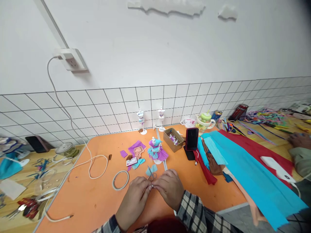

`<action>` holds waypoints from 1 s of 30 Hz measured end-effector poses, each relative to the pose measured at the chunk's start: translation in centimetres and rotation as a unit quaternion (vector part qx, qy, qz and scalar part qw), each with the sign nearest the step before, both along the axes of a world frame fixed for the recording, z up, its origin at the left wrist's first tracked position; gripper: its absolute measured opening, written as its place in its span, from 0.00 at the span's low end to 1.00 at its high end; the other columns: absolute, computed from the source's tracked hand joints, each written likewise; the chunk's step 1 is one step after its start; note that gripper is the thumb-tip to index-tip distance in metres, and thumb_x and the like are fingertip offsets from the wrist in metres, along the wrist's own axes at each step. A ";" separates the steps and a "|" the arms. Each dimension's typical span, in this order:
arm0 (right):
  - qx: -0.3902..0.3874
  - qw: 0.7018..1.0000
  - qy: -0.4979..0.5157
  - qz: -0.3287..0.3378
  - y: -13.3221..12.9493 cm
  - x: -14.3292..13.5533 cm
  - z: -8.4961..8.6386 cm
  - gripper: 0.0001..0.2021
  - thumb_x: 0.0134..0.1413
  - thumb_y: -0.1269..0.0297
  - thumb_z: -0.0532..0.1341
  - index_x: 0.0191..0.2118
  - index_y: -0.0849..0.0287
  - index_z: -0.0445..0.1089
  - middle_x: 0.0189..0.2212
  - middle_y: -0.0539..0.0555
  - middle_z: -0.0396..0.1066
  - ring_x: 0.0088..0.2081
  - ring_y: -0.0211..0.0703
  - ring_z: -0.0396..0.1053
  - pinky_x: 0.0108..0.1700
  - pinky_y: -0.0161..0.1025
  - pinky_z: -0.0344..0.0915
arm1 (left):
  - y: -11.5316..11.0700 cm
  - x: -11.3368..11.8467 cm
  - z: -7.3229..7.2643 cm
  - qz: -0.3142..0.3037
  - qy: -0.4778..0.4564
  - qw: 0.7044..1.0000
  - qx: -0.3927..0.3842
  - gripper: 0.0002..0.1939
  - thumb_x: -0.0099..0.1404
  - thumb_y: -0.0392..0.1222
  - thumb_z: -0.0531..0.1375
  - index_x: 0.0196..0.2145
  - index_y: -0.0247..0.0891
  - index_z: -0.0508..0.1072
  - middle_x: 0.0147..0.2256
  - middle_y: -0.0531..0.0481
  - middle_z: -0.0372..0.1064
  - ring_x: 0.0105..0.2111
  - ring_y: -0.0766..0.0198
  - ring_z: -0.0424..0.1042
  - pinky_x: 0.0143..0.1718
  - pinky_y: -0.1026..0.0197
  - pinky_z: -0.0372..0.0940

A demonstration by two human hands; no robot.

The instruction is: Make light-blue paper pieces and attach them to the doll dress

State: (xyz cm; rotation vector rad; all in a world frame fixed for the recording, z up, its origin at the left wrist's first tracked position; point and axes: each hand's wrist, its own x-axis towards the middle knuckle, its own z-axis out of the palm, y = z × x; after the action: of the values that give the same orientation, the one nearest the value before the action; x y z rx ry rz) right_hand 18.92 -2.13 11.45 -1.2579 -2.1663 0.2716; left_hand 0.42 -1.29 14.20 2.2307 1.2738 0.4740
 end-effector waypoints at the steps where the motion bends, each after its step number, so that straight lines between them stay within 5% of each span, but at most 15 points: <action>1: -0.002 1.000 -0.008 -0.008 0.0 -0.1 -0.2 0.07 0.60 0.64 0.57 0.36 0.51 0.72 0.30 0.49 0.74 0.37 0.44 0.63 0.43 0.44 0.52 | 0.0 0.0 0.0 -0.003 0.009 1.000 0.000 0.15 0.70 0.42 0.48 0.36 0.41 0.74 0.35 0.46 0.71 0.38 0.58 0.69 0.41 0.57 0.62; 6: -0.040 0.997 0.011 -0.068 0.3 0.5 -0.4 0.06 0.57 0.66 0.58 0.33 0.54 0.72 0.30 0.50 0.73 0.36 0.43 0.63 0.41 0.42 0.52 | 0.7 -1.4 -1.9 0.036 0.095 0.995 0.023 0.18 0.69 0.35 0.46 0.40 0.38 0.76 0.34 0.43 0.73 0.37 0.57 0.70 0.40 0.57 0.63; 12: -0.117 0.981 0.116 -0.104 0.8 0.8 -1.5 0.03 0.52 0.70 0.61 0.30 0.57 0.70 0.28 0.49 0.72 0.33 0.39 0.65 0.37 0.36 0.58 | 1.6 -3.5 -5.9 0.083 0.245 0.964 0.058 0.40 0.49 0.18 0.49 0.60 0.38 0.61 0.57 0.39 0.62 0.57 0.51 0.59 0.52 0.49 0.58; 16: -0.172 0.965 0.155 -0.126 0.9 0.6 -2.7 0.05 0.53 0.69 0.58 0.30 0.57 0.71 0.26 0.48 0.71 0.27 0.37 0.64 0.31 0.34 0.59 | 2.5 -4.2 -7.1 0.092 0.245 0.965 0.013 0.27 0.60 0.23 0.46 0.50 0.39 0.70 0.45 0.44 0.72 0.44 0.59 0.71 0.44 0.58 0.63; 19: -0.187 0.962 0.153 -0.127 1.1 0.6 -3.5 0.06 0.53 0.68 0.58 0.31 0.57 0.73 0.27 0.49 0.71 0.28 0.37 0.66 0.32 0.34 0.61 | 3.3 -4.7 -7.6 0.134 0.250 0.959 0.026 0.23 0.66 0.28 0.44 0.54 0.36 0.67 0.45 0.41 0.71 0.39 0.59 0.73 0.39 0.59 0.65; 22: -0.185 0.969 0.101 -0.133 1.8 0.7 -4.8 0.06 0.54 0.68 0.59 0.33 0.56 0.75 0.31 0.51 0.73 0.33 0.40 0.68 0.37 0.36 0.62 | 3.6 -4.7 -8.2 0.126 0.250 0.959 0.051 0.20 0.67 0.31 0.46 0.52 0.36 0.69 0.49 0.39 0.68 0.45 0.55 0.70 0.46 0.54 0.63; 26: -0.197 0.969 0.042 -0.140 3.3 0.4 -7.7 0.06 0.55 0.68 0.60 0.35 0.56 0.75 0.34 0.52 0.73 0.39 0.42 0.69 0.42 0.36 0.62 | 3.0 -3.6 -8.7 0.126 0.292 0.940 0.119 0.19 0.65 0.30 0.49 0.49 0.40 0.72 0.57 0.39 0.62 0.56 0.45 0.59 0.56 0.35 0.49; 30: -0.223 0.965 -0.020 -0.137 4.6 -0.1 -10.6 0.06 0.54 0.69 0.61 0.34 0.56 0.75 0.34 0.52 0.73 0.39 0.42 0.70 0.40 0.35 0.61 | 2.3 -1.8 -9.4 0.021 0.269 0.958 0.101 0.23 0.65 0.27 0.48 0.54 0.40 0.67 0.51 0.42 0.68 0.51 0.54 0.65 0.57 0.44 0.52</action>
State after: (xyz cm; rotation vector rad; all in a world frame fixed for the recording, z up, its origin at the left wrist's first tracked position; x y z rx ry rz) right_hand 18.86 2.50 0.81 -1.8037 -1.9937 0.6475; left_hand -1.36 1.02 4.83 2.6186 1.5980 -0.0016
